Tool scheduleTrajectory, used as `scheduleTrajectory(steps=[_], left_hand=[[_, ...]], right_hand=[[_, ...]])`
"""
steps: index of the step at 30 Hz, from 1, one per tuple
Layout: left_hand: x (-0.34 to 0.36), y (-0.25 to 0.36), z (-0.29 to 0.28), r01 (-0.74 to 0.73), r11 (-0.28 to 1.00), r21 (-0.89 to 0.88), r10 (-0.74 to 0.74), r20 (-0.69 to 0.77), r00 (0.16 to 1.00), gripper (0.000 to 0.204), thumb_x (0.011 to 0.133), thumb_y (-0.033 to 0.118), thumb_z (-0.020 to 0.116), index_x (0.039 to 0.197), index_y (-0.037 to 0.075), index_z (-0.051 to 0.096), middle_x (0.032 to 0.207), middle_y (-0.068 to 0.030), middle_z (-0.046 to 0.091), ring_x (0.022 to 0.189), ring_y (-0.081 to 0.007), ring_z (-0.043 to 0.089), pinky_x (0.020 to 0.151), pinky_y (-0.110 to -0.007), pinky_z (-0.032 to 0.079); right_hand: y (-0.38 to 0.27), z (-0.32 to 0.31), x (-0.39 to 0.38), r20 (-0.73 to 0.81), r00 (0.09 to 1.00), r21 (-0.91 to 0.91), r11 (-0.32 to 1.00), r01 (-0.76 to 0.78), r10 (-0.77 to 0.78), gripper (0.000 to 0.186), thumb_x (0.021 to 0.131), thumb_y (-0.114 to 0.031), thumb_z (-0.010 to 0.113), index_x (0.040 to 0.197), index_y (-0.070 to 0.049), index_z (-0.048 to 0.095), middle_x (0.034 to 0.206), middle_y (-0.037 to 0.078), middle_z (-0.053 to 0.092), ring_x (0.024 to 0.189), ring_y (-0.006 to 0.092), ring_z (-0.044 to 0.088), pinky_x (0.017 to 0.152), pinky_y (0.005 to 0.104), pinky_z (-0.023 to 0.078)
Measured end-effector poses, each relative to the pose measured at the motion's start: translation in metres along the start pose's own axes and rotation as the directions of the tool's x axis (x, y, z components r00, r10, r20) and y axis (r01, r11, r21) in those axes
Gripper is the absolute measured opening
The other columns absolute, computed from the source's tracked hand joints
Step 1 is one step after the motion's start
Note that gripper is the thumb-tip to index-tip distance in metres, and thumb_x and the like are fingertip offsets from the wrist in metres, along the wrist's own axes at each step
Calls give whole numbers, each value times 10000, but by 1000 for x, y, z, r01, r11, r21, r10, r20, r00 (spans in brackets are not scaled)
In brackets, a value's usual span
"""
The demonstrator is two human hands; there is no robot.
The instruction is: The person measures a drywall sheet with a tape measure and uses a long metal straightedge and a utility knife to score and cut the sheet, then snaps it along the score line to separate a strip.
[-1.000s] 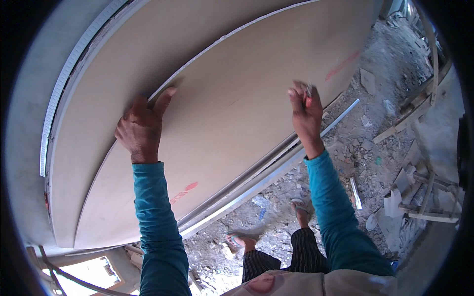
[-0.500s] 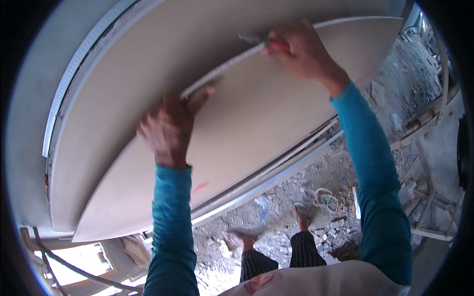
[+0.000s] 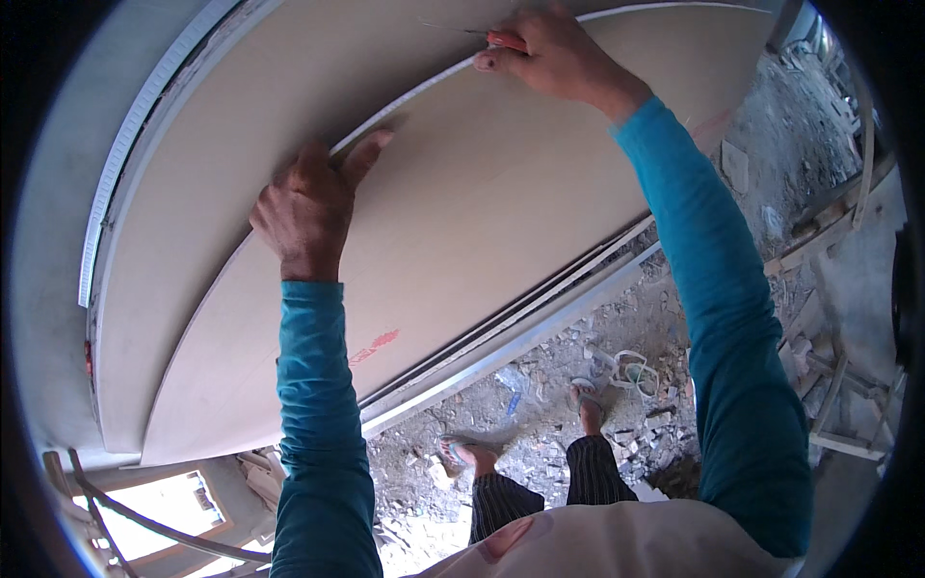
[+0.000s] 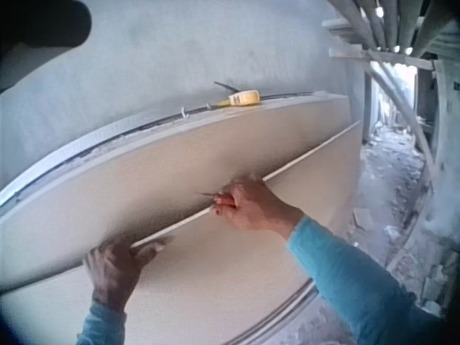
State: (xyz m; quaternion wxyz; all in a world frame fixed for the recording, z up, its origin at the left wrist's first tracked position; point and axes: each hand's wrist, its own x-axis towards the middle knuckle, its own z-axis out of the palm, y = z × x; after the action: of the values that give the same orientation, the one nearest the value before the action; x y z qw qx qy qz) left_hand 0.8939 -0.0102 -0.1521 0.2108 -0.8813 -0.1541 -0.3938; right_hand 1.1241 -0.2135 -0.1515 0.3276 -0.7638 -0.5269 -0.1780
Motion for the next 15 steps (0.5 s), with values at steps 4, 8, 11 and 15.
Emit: scheduleTrajectory(steps=[4, 8, 11, 15], left_hand=[[-7, -2, -5, -79, 994, -74, 73, -71, 995, 654, 789, 754, 638, 566, 161, 477, 464, -8, 509, 388, -203, 550, 406, -377, 471], [-9, 1, -8, -118, 993, -14, 116, -112, 987, 636, 795, 768, 614, 639, 160, 513, 483, 2, 521, 396, -168, 544, 407, -351, 466], [-19, 5, -17, -88, 995, -48, 85, -66, 994, 635, 798, 775, 600, 672, 157, 526, 491, 9, 517, 394, -150, 534, 408, -343, 461], [-18, 10, -24, -120, 989, -82, 108, -134, 985, 648, 808, 779, 586, 657, 154, 513, 479, 7, 494, 393, -143, 533, 411, -348, 460]], right_hand=[[-13, -9, -13, -80, 993, 25, 995, 94, -92, 421, 878, -334, 755, 733, 4, 549, 645, 141, 529, 588, 292, 493, 557, 402, 399], [-22, -21, -21, 57, 998, -17, 1000, 1, 0, 401, 867, -316, 765, 734, -12, 539, 653, 116, 524, 575, 294, 470, 550, 400, 380], [-24, -18, -30, -166, 923, -226, 924, 308, -348, 376, 861, -311, 768, 749, -31, 543, 658, 113, 522, 575, 304, 471, 559, 401, 381], [-31, -23, -36, -138, 943, -272, 927, 257, -302, 377, 873, -334, 750, 756, -44, 540, 656, 127, 521, 598, 330, 511, 580, 419, 396]])
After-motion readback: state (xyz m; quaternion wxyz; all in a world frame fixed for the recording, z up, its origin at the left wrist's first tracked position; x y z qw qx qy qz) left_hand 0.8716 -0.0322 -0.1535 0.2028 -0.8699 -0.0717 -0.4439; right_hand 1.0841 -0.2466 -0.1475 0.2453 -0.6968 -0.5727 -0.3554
